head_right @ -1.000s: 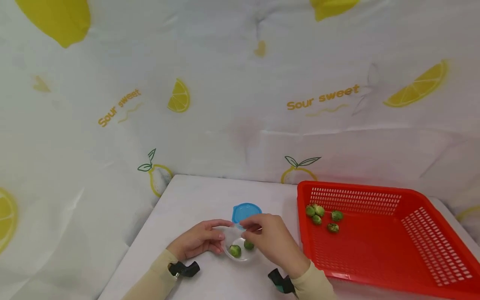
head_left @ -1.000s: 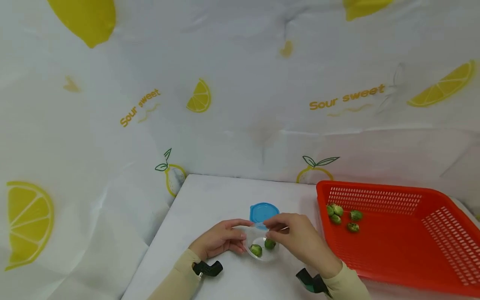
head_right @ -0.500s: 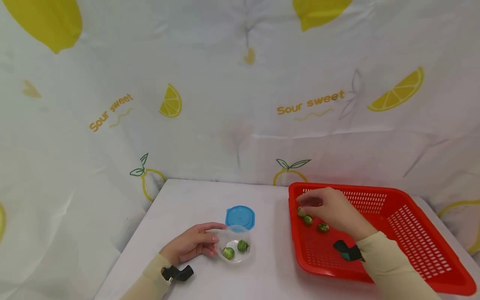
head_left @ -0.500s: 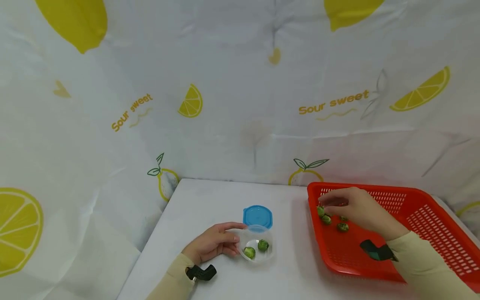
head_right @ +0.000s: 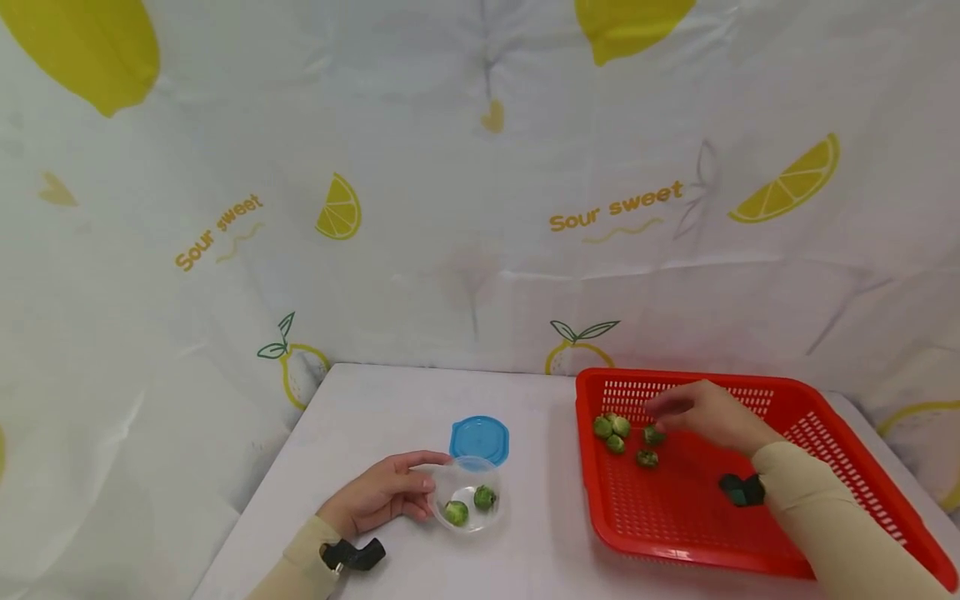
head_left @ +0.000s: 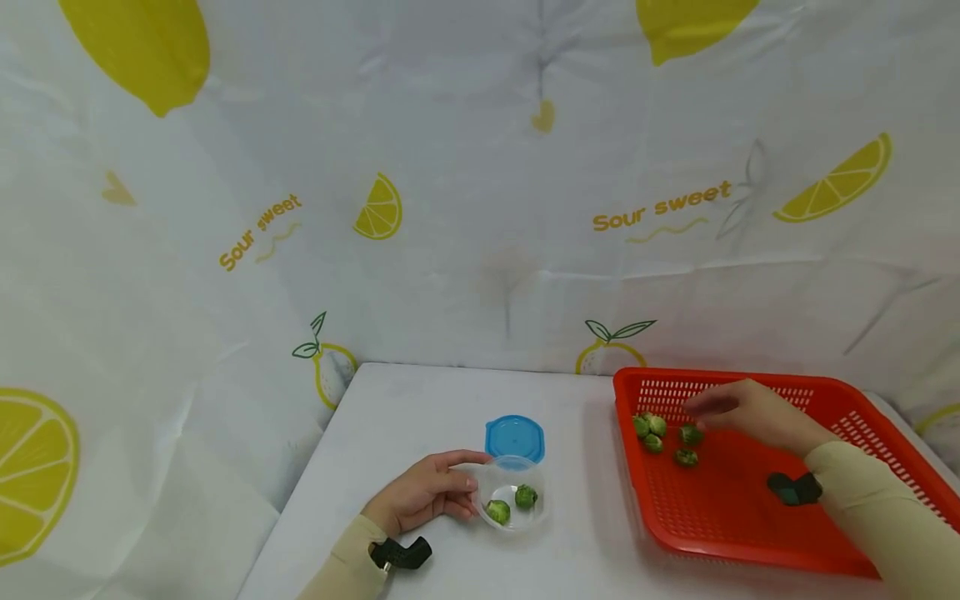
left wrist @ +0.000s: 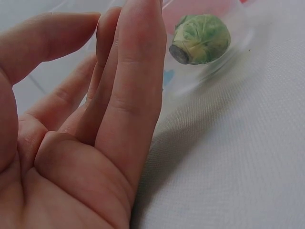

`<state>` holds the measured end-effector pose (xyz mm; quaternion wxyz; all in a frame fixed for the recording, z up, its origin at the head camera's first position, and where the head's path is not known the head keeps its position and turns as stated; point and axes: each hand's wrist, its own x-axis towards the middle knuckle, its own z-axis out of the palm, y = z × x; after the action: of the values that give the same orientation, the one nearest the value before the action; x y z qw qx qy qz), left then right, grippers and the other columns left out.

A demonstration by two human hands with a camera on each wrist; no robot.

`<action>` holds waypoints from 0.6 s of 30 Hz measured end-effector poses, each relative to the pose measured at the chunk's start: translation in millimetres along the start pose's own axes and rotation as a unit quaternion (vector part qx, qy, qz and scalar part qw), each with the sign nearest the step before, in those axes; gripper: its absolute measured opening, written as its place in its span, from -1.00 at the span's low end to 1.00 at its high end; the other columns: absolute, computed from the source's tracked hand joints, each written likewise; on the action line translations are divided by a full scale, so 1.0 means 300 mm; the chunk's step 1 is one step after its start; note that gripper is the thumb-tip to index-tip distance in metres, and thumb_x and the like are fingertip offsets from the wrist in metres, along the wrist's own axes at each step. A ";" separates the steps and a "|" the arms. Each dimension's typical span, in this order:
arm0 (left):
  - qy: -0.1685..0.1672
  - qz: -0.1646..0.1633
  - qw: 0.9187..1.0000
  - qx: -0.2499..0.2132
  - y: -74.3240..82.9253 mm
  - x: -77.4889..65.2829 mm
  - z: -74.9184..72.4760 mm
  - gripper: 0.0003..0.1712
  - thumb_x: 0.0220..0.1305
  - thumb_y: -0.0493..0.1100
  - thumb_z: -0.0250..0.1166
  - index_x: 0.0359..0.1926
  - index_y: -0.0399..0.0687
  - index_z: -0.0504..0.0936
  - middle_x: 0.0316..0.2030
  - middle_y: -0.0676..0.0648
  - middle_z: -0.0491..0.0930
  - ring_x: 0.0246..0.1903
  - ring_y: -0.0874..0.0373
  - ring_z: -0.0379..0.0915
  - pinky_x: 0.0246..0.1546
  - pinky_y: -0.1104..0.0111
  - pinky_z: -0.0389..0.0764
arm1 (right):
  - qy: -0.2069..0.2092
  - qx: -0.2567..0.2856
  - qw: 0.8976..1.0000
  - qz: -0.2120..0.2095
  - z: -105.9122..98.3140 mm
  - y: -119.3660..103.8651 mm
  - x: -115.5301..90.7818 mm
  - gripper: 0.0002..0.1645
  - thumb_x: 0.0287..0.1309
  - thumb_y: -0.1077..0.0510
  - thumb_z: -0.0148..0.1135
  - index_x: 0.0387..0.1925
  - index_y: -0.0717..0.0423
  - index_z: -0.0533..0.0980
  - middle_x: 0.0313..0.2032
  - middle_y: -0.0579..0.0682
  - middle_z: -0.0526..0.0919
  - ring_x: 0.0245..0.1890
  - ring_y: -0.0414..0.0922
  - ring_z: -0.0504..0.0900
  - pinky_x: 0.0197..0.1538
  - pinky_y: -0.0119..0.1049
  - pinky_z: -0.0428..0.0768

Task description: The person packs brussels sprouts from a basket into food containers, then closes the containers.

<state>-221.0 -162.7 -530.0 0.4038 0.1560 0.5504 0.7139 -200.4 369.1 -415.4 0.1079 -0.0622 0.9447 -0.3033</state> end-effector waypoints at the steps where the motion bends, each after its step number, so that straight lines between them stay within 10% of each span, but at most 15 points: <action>1: 0.000 0.000 1.000 -0.001 -0.002 0.000 -0.001 -0.34 0.55 -0.25 0.29 0.59 -0.12 0.38 -0.31 -0.01 0.81 -0.32 0.21 0.82 -0.14 0.37 0.85 | -0.002 0.002 1.000 0.003 0.000 0.011 0.004 -0.53 0.40 0.05 0.45 0.24 0.18 0.70 0.10 0.12 0.82 0.04 -0.02 0.76 0.09 -0.03 0.80; 8: -0.005 0.002 1.000 -0.002 -0.011 0.002 -0.007 -0.36 0.56 -0.25 0.28 0.58 -0.09 0.41 -0.29 0.00 0.81 -0.30 0.20 0.82 -0.12 0.36 0.85 | -0.018 0.002 0.999 0.027 0.008 0.093 0.027 -0.52 0.42 0.04 0.43 0.24 0.19 0.69 0.13 0.18 0.80 0.15 0.14 0.72 0.22 0.27 0.70; 18: -0.003 -0.003 1.000 -0.003 -0.004 0.005 -0.009 -0.35 0.55 -0.23 0.29 0.57 -0.08 0.41 -0.29 0.00 0.81 -0.31 0.21 0.82 -0.12 0.36 0.85 | -0.033 0.002 0.999 0.016 0.022 0.125 0.054 -0.54 0.36 0.06 0.48 0.21 0.16 0.73 0.12 0.14 0.81 0.11 0.04 0.73 0.14 0.05 0.73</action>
<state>-223.2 -163.2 -532.3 0.4077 0.1555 0.5477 0.7139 -216.5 392.9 -445.3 0.1437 -0.0571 0.9408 -0.3016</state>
